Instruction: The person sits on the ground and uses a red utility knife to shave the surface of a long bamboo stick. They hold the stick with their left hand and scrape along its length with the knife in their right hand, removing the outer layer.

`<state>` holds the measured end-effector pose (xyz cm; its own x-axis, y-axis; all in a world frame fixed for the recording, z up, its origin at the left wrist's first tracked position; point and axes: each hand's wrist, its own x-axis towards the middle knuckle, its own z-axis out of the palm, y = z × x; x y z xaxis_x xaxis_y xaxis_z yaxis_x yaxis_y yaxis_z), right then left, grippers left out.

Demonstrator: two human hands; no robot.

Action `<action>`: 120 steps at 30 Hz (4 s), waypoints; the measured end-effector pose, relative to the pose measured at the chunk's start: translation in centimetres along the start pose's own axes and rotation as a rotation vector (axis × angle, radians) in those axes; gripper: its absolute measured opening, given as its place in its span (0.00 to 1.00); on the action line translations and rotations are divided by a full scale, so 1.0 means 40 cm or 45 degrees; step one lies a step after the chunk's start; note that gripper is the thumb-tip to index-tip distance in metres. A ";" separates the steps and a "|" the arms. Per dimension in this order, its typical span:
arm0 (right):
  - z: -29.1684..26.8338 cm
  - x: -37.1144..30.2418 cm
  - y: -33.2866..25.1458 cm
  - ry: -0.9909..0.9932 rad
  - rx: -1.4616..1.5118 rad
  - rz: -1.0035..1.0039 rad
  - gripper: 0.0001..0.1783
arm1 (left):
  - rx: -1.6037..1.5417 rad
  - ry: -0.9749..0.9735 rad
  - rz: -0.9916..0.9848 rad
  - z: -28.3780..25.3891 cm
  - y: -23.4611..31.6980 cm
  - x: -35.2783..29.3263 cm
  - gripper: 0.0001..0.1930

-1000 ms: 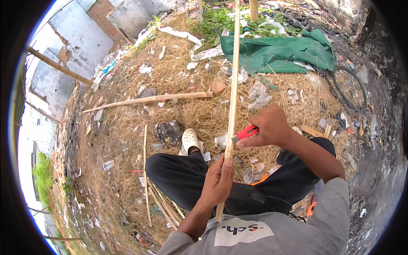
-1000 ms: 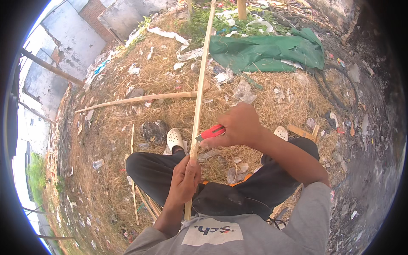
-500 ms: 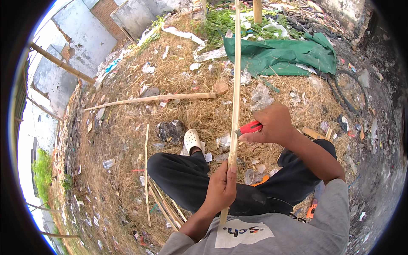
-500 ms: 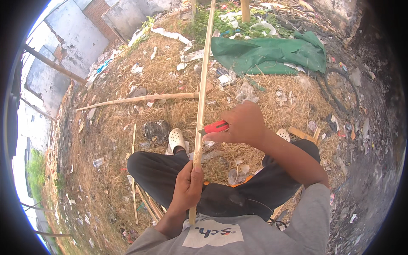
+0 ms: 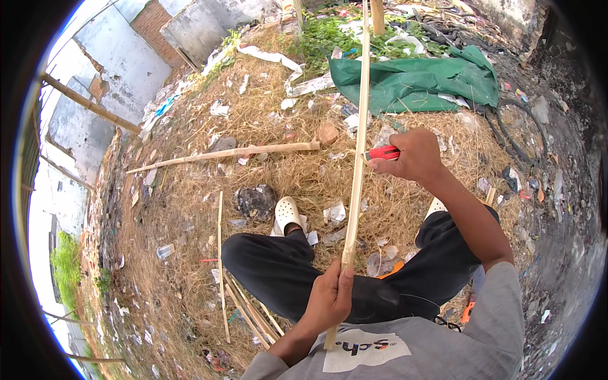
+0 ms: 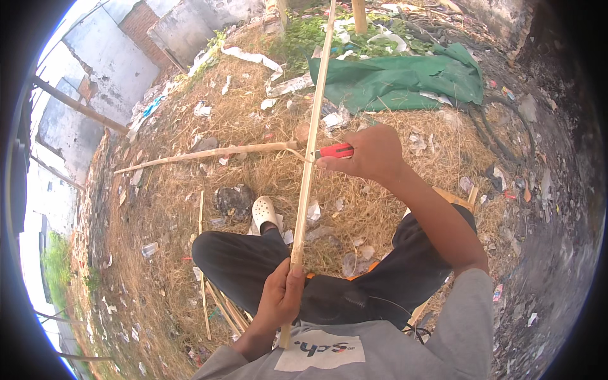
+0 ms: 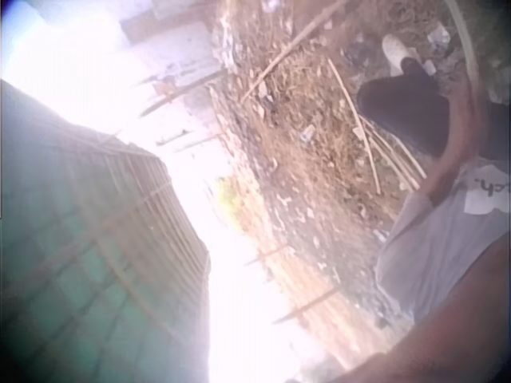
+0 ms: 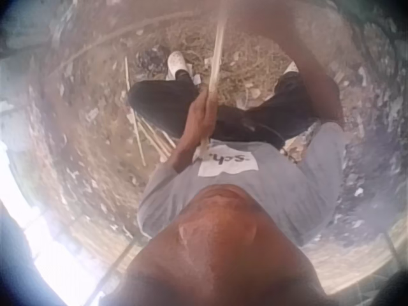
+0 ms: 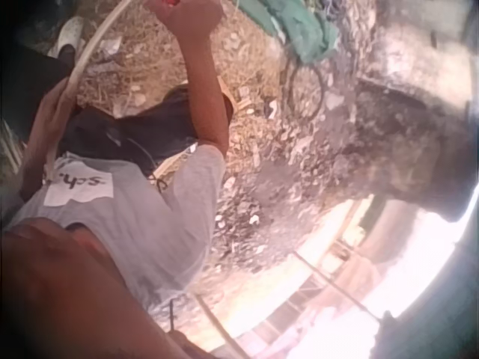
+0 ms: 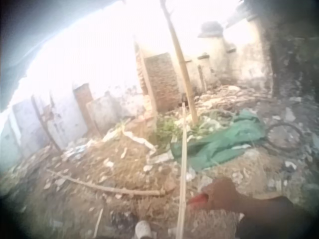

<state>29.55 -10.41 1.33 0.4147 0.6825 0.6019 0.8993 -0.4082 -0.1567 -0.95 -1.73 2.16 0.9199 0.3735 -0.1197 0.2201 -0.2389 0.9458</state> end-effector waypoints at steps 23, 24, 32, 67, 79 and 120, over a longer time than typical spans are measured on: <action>-0.052 0.066 0.287 0.002 -0.118 0.957 0.45 | 0.075 -0.363 -0.152 -0.062 0.015 -0.141 0.10; -0.065 0.057 0.321 -0.005 -0.139 0.985 0.45 | 0.072 -0.381 -0.140 -0.064 0.007 -0.149 0.11; -0.080 0.000 0.132 -0.074 0.187 0.784 0.41 | 0.108 -0.173 -0.046 -0.037 -0.048 -0.069 0.10; -0.015 -0.018 0.046 -0.092 0.056 0.328 0.37 | -0.088 -0.182 -0.035 -0.011 0.015 -0.040 0.23; -0.050 0.016 0.154 0.152 -0.128 0.377 0.33 | 0.146 -0.303 -0.167 -0.093 0.055 -0.107 0.20; -0.031 0.066 0.294 0.707 1.338 1.139 0.24 | 0.152 -0.255 -0.068 -0.103 -0.090 -0.135 0.22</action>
<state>41.04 -14.16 2.06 0.9831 0.0361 0.1796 0.1674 0.2214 -0.9607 -8.05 0.81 0.65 0.9493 0.2063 -0.2373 0.2961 -0.3320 0.8956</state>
